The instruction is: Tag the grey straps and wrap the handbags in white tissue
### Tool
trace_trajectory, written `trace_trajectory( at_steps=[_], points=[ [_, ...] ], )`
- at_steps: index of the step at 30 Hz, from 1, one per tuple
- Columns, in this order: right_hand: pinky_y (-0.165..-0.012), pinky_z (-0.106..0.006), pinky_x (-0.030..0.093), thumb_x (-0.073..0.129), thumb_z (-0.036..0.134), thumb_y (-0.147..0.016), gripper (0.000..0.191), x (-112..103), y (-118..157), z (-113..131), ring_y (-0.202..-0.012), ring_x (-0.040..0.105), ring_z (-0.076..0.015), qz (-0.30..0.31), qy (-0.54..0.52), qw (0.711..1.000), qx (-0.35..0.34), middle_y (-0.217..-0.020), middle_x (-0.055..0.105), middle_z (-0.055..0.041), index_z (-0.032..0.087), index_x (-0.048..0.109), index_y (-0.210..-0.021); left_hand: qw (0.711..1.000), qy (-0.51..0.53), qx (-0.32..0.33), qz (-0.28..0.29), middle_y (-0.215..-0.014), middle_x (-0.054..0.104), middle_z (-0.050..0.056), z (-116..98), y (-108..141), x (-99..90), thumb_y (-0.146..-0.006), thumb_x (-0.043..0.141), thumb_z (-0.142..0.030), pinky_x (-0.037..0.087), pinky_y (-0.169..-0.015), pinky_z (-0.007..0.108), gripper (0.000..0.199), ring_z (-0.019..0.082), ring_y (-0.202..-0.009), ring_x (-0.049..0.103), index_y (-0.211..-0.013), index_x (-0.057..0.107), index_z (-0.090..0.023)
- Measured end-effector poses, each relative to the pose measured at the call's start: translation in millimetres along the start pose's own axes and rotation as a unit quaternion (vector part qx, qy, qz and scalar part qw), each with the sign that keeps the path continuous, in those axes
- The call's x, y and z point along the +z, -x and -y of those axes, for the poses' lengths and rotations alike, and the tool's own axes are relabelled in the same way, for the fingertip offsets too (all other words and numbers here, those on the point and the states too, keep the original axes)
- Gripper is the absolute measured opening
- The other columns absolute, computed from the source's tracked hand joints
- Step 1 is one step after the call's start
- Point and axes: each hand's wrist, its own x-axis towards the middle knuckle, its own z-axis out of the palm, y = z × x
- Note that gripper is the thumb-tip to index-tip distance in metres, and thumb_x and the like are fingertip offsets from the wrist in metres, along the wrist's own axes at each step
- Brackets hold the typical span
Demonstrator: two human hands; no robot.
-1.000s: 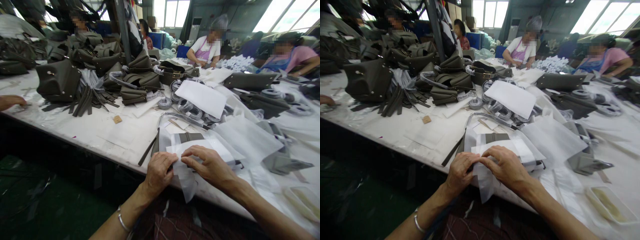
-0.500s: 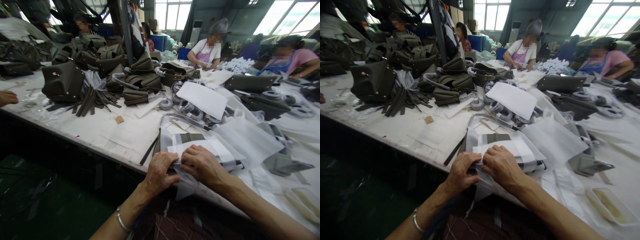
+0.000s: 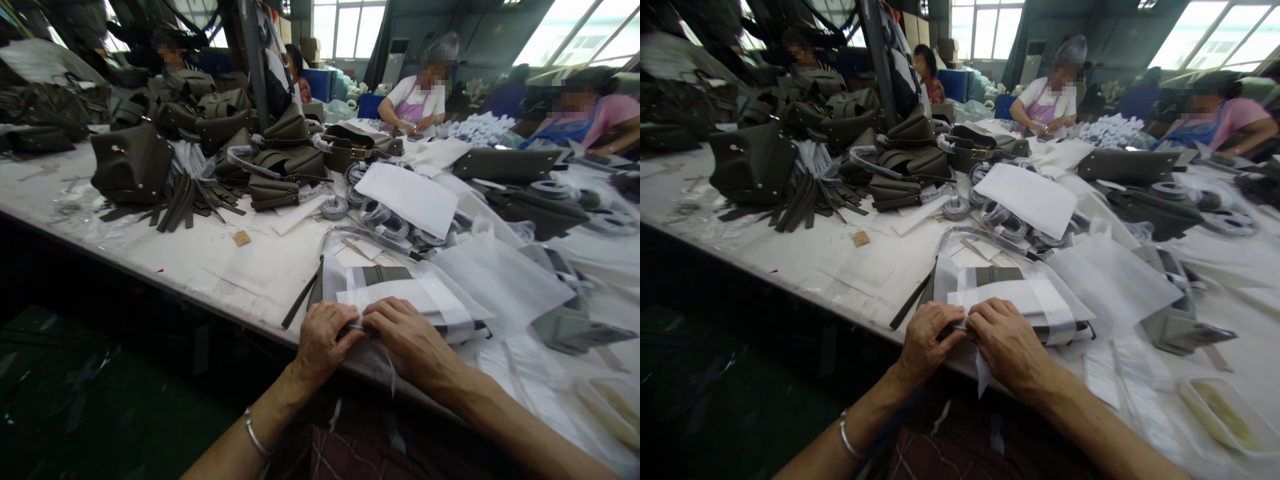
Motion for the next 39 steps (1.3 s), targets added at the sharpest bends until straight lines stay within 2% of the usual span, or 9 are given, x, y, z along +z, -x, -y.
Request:
trace_trajectory(
  at_steps=[5,8,11,14,18,23,32,36,39],
  points=[
    [-0.114,-0.054,0.032,0.072,0.015,-0.072,0.068,-9.1,14.3,5.8,-0.128,0.049,-0.0289,0.051,-0.029,0.998,-0.002,-0.136,0.057,-0.0107,0.02,0.049,-0.136,1.0,-0.005,0.003,-0.017,-0.101,0.073,0.004,0.5,1.0,5.4,-0.093,0.064,-0.032,0.047,-0.084,0.038,0.015,0.022,-0.095,0.065,-0.104,0.064,-0.021],
    [-0.111,-0.055,0.036,0.071,0.021,-0.08,0.056,-5.2,20.3,12.6,-0.125,0.053,-0.0287,-0.028,-0.026,0.999,0.004,-0.132,0.061,-0.0103,0.022,0.052,-0.133,1.0,-0.007,-0.001,-0.021,-0.1,0.073,0.004,0.2,1.2,6.2,-0.094,0.062,-0.032,0.048,-0.083,0.037,0.014,0.021,-0.094,0.065,-0.103,0.064,-0.021],
    [-0.095,-0.04,0.05,0.06,0.016,-0.091,0.025,-3.2,29.5,18.3,-0.103,0.064,-0.0212,-0.113,-0.068,0.991,0.01,-0.109,0.069,-0.0071,0.023,0.061,-0.114,1.0,-0.008,0.008,-0.024,-0.099,0.074,0.005,0.0,0.8,6.1,-0.092,0.064,-0.037,0.048,-0.083,0.038,0.019,0.022,-0.094,0.066,-0.103,0.064,-0.021],
    [-0.074,-0.03,0.054,0.057,0.017,-0.095,0.01,0.2,48.7,18.0,-0.083,0.066,-0.0166,-0.063,-0.102,0.993,-0.007,-0.092,0.07,-0.0048,0.021,0.064,-0.1,0.999,-0.018,0.02,-0.032,-0.097,0.074,0.005,-0.4,0.2,6.0,-0.091,0.066,-0.037,0.048,-0.083,0.037,0.02,0.022,-0.093,0.066,-0.101,0.064,-0.02],
    [-0.093,-0.042,0.054,0.048,0.019,-0.098,0.028,19.5,81.8,8.4,-0.113,0.062,-0.0238,0.021,0.013,0.994,-0.105,-0.12,0.069,-0.0077,0.021,0.063,-0.122,0.999,-0.024,0.019,-0.033,-0.097,0.074,0.006,-1.1,-0.3,5.8,-0.092,0.064,-0.038,0.049,-0.083,0.037,0.019,0.022,-0.093,0.067,-0.099,0.065,-0.02],
    [-0.105,-0.05,0.047,0.037,0.009,-0.094,0.052,53.8,95.6,0.6,-0.135,0.045,-0.0267,-0.004,0.123,0.985,-0.125,-0.141,0.058,-0.0054,0.023,0.049,-0.143,0.999,-0.025,0.015,-0.024,-0.098,0.074,0.006,-1.6,-0.4,4.3,-0.092,0.064,-0.037,0.05,-0.084,0.038,0.018,0.022,-0.094,0.067,-0.099,0.065,-0.02],
    [-0.085,-0.039,0.055,0.043,0.004,-0.09,0.037,56.2,57.8,17.7,-0.102,0.064,-0.022,-0.145,-0.115,0.982,-0.035,-0.107,0.071,-0.0088,0.023,0.063,-0.115,0.999,-0.033,0.023,-0.019,-0.1,0.074,0.005,-1.2,0.1,4.7,-0.091,0.066,-0.032,0.049,-0.086,0.037,0.014,0.021,-0.096,0.066,-0.099,0.066,-0.021],
    [-0.071,-0.03,0.054,0.041,0.001,-0.089,0.035,49.6,52.6,20.4,-0.081,0.064,-0.0174,-0.155,-0.22,0.963,-0.012,-0.087,0.069,-0.0048,0.022,0.06,-0.108,0.998,-0.039,0.035,-0.025,-0.1,0.074,0.005,0.1,0.2,4.9,-0.093,0.064,-0.031,0.049,-0.086,0.037,0.012,0.02,-0.096,0.066,-0.098,0.066,-0.021],
    [-0.062,-0.027,0.05,0.04,0.002,-0.09,0.031,38.5,49.8,21.4,-0.071,0.061,-0.0161,-0.149,-0.204,0.968,-0.001,-0.078,0.065,-0.0037,0.022,0.061,-0.103,0.998,-0.049,0.039,-0.02,-0.101,0.074,0.005,1.0,0.5,4.2,-0.092,0.064,-0.03,0.05,-0.086,0.037,0.01,0.02,-0.097,0.065,-0.098,0.067,-0.021]
  ],
)
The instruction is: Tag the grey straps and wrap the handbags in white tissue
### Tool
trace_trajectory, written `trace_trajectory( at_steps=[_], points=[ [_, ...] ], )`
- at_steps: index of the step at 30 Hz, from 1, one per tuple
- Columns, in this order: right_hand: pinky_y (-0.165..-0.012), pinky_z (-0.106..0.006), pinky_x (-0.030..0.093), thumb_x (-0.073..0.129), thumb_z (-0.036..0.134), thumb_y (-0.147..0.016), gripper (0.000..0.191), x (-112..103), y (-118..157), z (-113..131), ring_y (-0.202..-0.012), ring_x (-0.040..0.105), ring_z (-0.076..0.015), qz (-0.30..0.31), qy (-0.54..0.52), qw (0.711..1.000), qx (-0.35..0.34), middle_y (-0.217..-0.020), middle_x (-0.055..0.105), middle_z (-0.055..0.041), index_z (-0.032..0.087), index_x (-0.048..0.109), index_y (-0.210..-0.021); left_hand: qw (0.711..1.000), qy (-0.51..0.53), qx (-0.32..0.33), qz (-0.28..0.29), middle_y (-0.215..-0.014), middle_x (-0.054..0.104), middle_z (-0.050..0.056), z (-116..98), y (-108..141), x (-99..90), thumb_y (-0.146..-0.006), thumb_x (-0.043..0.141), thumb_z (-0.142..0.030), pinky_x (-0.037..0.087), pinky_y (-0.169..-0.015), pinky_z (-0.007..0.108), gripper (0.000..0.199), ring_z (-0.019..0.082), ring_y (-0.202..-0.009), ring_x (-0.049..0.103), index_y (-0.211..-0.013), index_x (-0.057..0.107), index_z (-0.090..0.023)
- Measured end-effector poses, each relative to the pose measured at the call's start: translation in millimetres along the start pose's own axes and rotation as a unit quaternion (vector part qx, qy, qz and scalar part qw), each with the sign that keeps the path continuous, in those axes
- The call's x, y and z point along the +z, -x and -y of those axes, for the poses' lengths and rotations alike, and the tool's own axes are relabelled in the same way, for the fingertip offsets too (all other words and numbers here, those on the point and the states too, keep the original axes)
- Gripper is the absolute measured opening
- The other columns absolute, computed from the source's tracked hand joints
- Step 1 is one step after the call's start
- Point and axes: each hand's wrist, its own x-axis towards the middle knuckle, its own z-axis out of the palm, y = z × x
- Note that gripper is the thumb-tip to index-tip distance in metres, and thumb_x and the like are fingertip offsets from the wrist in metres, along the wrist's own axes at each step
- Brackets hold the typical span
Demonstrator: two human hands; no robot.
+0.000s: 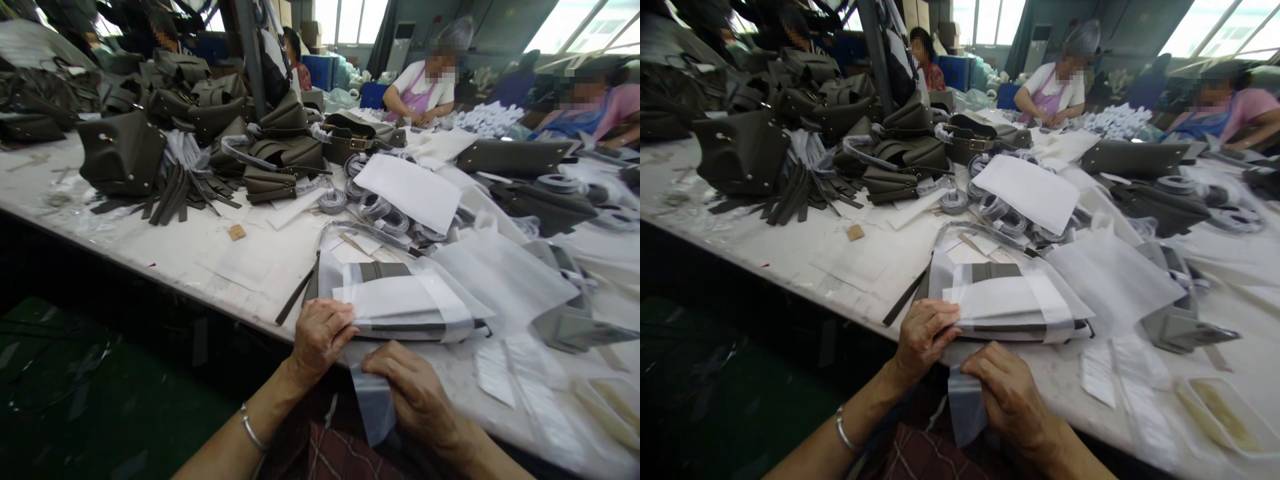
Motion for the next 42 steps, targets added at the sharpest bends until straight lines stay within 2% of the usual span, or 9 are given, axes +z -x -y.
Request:
trace_trajectory(
  at_steps=[8,15,18,22,28,32,34,37,42],
  points=[
    [-0.066,-0.033,0.041,0.039,0.008,-0.092,0.025,-32.8,-38.7,13.4,-0.072,0.06,-0.0177,0.027,0.11,0.99,-0.085,-0.082,0.069,-0.006,0.017,0.06,-0.103,1.0,0.006,0.01,0.004,-0.101,0.073,0.005,-0.5,1.9,0.2,-0.092,0.064,-0.024,0.048,-0.09,0.038,0.009,0.021,-0.097,0.064,-0.1,0.066,-0.021],
    [-0.07,-0.033,0.037,0.047,0.009,-0.091,0.021,-33.5,-81.0,-17.5,-0.074,0.056,-0.0176,0.056,0.129,0.99,-0.01,-0.079,0.066,-0.0031,0.02,0.064,-0.09,0.994,0.084,-0.051,0.054,-0.104,0.07,0.007,-7.3,-2.8,-12.5,-0.1,0.043,-0.028,0.045,-0.092,0.041,0.021,0.022,-0.101,0.062,-0.104,0.062,-0.019],
    [-0.07,-0.033,0.037,0.053,0.017,-0.095,0.017,-33.6,-91.2,-31.1,-0.073,0.055,-0.0174,0.084,0.137,0.987,0.026,-0.075,0.064,-0.0023,0.02,0.064,-0.083,0.993,0.084,-0.069,0.042,-0.098,0.069,0.007,-10.9,-6.2,-11.9,-0.097,0.049,-0.035,0.045,-0.086,0.041,0.019,0.024,-0.096,0.062,-0.097,0.06,-0.019],
    [-0.067,-0.031,0.038,0.059,0.023,-0.094,0.019,-31.8,-98.5,-47.6,-0.071,0.055,-0.0177,0.12,0.146,0.98,0.061,-0.073,0.062,-0.0015,0.02,0.062,-0.075,0.993,0.044,-0.105,0.011,-0.087,0.069,0.003,-14.2,-10.8,-3.4,-0.089,0.06,-0.019,0.044,-0.077,0.036,0.005,0.02,-0.085,0.062,-0.086,0.057,-0.02],
    [-0.067,-0.03,0.042,0.064,0.022,-0.09,0.012,-19.8,-100.4,-65.2,-0.073,0.058,-0.017,0.153,0.143,0.973,0.103,-0.075,0.063,-0.0006,0.022,0.066,-0.078,0.992,0.001,-0.129,0.002,-0.075,0.064,0.001,-13.7,-13.2,5.1,-0.086,0.054,-0.008,0.043,-0.068,0.034,0.016,0.018,-0.074,0.06,-0.077,0.052,-0.021],
    [-0.066,-0.03,0.041,0.069,0.02,-0.085,0.011,-15.5,-100.0,-67.8,-0.072,0.059,-0.0175,0.159,0.14,0.968,0.136,-0.074,0.062,0.0005,0.022,0.065,-0.076,0.995,-0.032,-0.089,0.032,-0.078,0.064,0.003,-15.7,-16.4,-3.6,-0.089,0.054,-0.01,0.048,-0.072,0.035,0.011,0.019,-0.076,0.061,-0.083,0.056,-0.019],
    [-0.065,-0.03,0.041,0.069,0.02,-0.085,0.011,-15.1,-101.2,-67.9,-0.072,0.059,-0.0178,0.167,0.141,0.964,0.153,-0.074,0.062,0.0006,0.022,0.065,-0.075,0.997,-0.058,-0.04,0.039,-0.089,0.069,0.006,-18.7,-18.5,-10.3,-0.089,0.054,-0.01,0.05,-0.086,0.037,0.009,0.019,-0.086,0.064,-0.091,0.06,-0.017],
    [-0.066,-0.03,0.041,0.069,0.021,-0.085,0.01,-14.1,-103.7,-67.7,-0.072,0.06,-0.0183,0.182,0.147,0.957,0.171,-0.075,0.063,0.0,0.022,0.064,-0.076,0.993,-0.086,0.042,0.07,-0.109,0.071,0.008,-23.6,-19.3,-14.2,-0.092,0.055,-0.015,0.043,-0.105,0.04,0.018,0.022,-0.107,0.063,-0.107,0.064,-0.014],
    [-0.067,-0.03,0.042,0.073,0.022,-0.082,0.011,-10.2,-103.7,-66.1,-0.071,0.062,-0.0191,0.159,0.201,0.953,0.164,-0.074,0.065,0.0002,0.021,0.062,-0.08,0.983,-0.136,0.049,0.111,-0.117,0.07,0.01,-25.7,-13.0,0.3,-0.098,0.05,-0.022,0.049,-0.093,0.039,0.03,0.023,-0.105,0.065,-0.123,0.061,-0.008]
  ],
)
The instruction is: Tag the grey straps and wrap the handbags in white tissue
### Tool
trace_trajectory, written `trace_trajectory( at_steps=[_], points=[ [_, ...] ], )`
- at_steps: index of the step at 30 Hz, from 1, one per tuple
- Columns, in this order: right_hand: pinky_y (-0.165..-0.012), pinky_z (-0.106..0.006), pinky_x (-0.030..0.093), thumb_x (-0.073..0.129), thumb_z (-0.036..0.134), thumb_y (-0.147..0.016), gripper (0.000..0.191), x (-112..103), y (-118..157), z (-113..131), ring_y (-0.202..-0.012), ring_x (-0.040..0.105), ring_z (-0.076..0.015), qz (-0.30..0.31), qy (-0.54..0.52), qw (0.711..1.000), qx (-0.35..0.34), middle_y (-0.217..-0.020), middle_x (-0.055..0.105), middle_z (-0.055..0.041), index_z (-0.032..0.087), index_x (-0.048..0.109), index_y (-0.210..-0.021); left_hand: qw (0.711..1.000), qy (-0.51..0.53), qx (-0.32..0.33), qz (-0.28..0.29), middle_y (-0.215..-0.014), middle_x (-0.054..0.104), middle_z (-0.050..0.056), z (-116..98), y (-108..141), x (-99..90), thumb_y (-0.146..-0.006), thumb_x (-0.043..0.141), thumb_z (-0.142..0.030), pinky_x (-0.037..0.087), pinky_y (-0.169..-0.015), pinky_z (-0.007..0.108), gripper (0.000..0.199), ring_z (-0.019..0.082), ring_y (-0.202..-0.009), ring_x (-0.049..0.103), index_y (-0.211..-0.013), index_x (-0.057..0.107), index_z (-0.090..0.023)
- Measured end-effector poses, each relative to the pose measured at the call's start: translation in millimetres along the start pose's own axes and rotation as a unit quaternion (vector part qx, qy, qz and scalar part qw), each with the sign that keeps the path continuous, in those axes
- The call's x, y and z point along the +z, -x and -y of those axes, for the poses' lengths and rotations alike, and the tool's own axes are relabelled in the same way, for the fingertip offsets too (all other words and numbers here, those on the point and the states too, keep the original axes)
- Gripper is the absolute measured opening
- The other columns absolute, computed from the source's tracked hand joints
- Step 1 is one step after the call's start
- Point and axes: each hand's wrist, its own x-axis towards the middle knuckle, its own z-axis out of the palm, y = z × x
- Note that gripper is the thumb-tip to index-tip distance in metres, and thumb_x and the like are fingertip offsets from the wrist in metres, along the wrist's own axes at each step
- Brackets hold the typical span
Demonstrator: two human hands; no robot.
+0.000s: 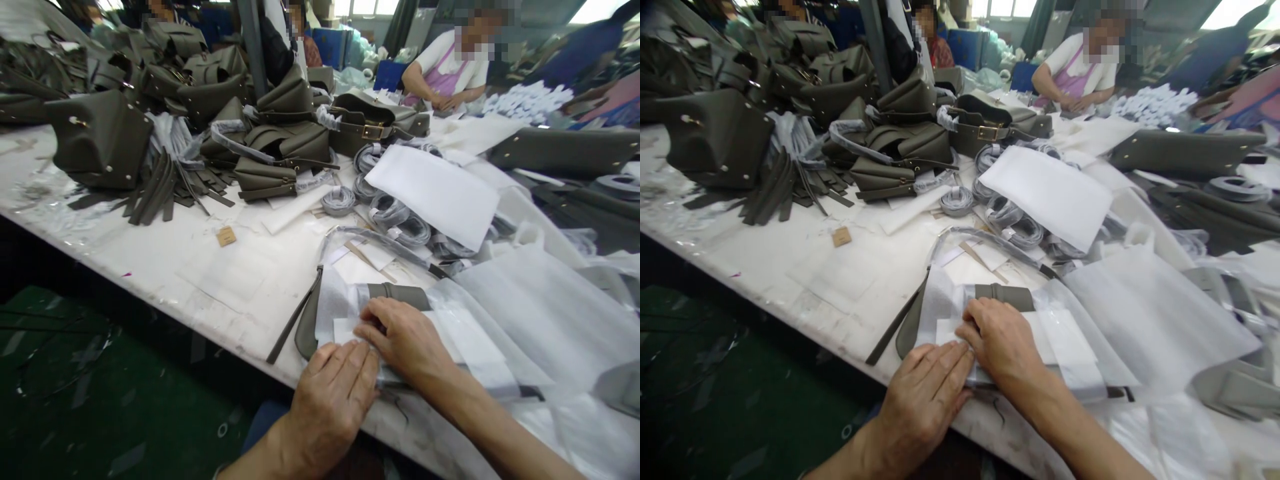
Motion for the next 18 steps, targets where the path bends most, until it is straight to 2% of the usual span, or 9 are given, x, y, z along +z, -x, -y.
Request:
trace_trajectory(
  at_steps=[6,9,13,15,18],
  points=[
    [-0.068,-0.031,0.045,0.068,0.024,-0.085,0.006,2.7,3.4,1.9,-0.071,0.064,-0.0206,-0.063,0.058,0.996,0.01,-0.08,0.068,-0.0024,0.02,0.064,-0.089,1.0,-0.005,0.001,-0.02,-0.113,0.071,0.01,-1.6,2.0,5.9,-0.099,0.047,-0.02,0.051,-0.087,0.039,0.028,0.022,-0.104,0.066,-0.122,0.061,-0.01],
    [-0.069,-0.03,0.047,0.061,0.025,-0.089,0.01,-9.0,10.1,2.1,-0.073,0.065,-0.019,-0.113,0.008,0.993,0.015,-0.086,0.07,-0.0029,0.02,0.066,-0.096,0.999,0.003,-0.006,-0.033,-0.113,0.071,0.009,-1.6,2.7,5.1,-0.099,0.047,-0.02,0.049,-0.087,0.039,0.027,0.021,-0.104,0.065,-0.121,0.06,-0.012],
    [-0.067,-0.028,0.049,0.056,0.035,-0.091,0.018,-49.2,40.7,-11.2,-0.068,0.063,-0.0163,-0.221,-0.07,0.971,0.06,-0.085,0.071,-0.001,0.023,0.069,-0.091,0.999,0.018,-0.01,-0.042,-0.114,0.07,0.008,-1.0,4.4,7.3,-0.098,0.048,-0.021,0.045,-0.089,0.038,0.026,0.021,-0.105,0.064,-0.12,0.06,-0.013],
    [-0.068,-0.031,0.049,0.057,0.043,-0.089,0.023,-73.7,66.7,-30.5,-0.066,0.063,-0.0177,-0.261,-0.038,0.957,0.124,-0.083,0.072,-0.001,0.024,0.07,-0.088,0.999,0.023,-0.01,-0.046,-0.113,0.071,0.007,-0.6,4.7,8.6,-0.098,0.048,-0.021,0.043,-0.091,0.038,0.026,0.021,-0.105,0.064,-0.12,0.06,-0.013],
    [-0.07,-0.036,0.05,0.058,0.052,-0.082,0.032,-103.4,115.5,-74.6,-0.071,0.065,-0.0227,-0.293,0.018,0.92,0.258,-0.085,0.074,-0.0029,0.024,0.072,-0.087,0.998,0.029,-0.01,-0.058,-0.112,0.071,0.007,-0.2,3.8,9.6,-0.098,0.049,-0.02,0.041,-0.093,0.037,0.025,0.021,-0.105,0.064,-0.119,0.061,-0.013]
  ],
)
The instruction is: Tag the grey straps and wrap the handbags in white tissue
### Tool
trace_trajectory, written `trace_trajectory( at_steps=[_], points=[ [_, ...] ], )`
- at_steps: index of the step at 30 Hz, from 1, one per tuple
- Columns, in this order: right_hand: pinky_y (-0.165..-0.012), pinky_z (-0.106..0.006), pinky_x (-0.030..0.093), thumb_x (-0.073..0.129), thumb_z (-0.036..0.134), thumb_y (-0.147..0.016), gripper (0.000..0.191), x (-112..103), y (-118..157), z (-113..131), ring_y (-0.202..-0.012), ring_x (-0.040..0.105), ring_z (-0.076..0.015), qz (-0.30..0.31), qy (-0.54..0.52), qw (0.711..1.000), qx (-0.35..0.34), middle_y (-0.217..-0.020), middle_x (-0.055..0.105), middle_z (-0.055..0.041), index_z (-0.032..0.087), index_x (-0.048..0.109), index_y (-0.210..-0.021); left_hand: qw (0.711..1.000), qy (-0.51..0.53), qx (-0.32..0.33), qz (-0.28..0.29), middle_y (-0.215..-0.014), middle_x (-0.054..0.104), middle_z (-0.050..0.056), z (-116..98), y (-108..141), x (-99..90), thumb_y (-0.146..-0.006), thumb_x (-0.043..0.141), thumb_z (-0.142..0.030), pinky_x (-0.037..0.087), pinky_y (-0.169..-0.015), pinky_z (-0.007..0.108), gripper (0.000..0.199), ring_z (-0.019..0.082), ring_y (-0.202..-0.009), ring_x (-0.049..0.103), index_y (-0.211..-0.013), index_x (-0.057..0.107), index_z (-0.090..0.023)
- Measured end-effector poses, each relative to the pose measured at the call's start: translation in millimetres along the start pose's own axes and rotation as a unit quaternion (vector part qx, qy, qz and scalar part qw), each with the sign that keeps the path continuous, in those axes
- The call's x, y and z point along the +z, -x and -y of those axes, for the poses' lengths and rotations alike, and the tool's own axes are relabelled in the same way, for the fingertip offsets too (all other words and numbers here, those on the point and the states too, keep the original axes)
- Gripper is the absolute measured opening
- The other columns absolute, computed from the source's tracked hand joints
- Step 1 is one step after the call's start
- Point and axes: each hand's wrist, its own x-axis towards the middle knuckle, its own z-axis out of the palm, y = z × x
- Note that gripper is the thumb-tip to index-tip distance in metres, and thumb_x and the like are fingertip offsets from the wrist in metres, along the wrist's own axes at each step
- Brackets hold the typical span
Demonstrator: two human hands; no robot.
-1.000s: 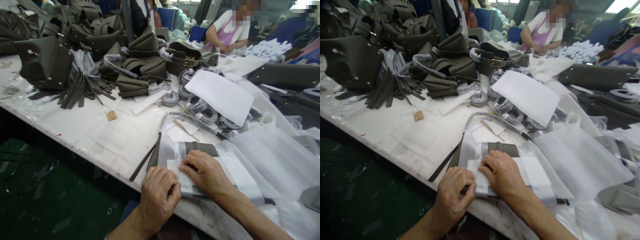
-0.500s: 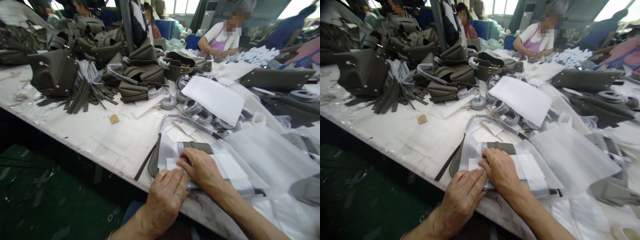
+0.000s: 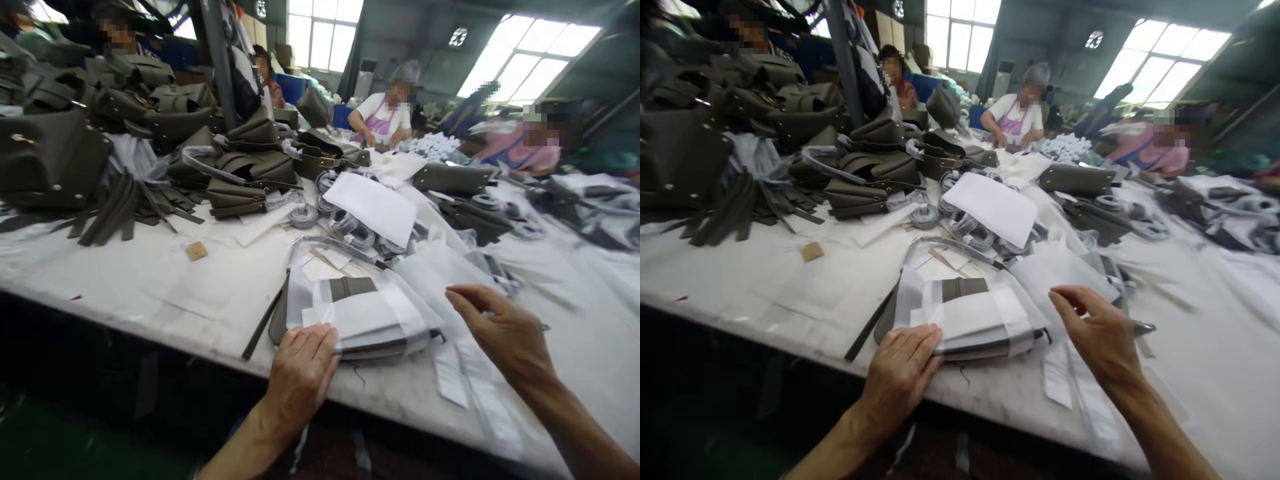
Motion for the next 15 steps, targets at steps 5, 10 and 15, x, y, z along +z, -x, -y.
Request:
trace_trajectory(
  at_steps=[5,10,15],
  points=[
    [-0.077,-0.041,0.049,0.056,0.054,-0.073,0.039,-40.4,11.4,-105.2,-0.081,0.067,-0.0296,0.016,0.071,0.984,0.164,-0.09,0.075,-0.007,0.022,0.072,-0.089,1.0,-0.008,0.017,-0.02,-0.111,0.072,0.007,1.6,-4.1,-0.6,-0.098,0.049,-0.017,0.04,-0.092,0.036,0.023,0.02,-0.101,0.066,-0.117,0.062,-0.015],
    [-0.076,-0.041,0.047,0.056,0.058,-0.066,0.04,-38.7,26.0,-150.2,-0.079,0.066,-0.03,0.023,0.087,0.967,0.239,-0.08,0.073,-0.0077,0.022,0.071,-0.075,0.998,-0.031,0.039,-0.031,-0.109,0.072,0.008,1.9,-7.1,-2.2,-0.098,0.05,-0.017,0.042,-0.089,0.036,0.023,0.021,-0.097,0.067,-0.116,0.063,-0.014],
    [-0.082,-0.041,0.046,0.048,0.061,-0.075,0.053,-39.2,14.3,-158.2,-0.09,0.065,-0.0302,-0.058,0.045,0.959,0.272,-0.097,0.073,-0.0152,0.017,0.07,-0.093,0.996,-0.053,0.062,-0.039,-0.108,0.073,0.008,2.1,-8.9,-2.0,-0.099,0.048,-0.015,0.042,-0.089,0.036,0.024,0.021,-0.096,0.067,-0.116,0.063,-0.013]
  ],
)
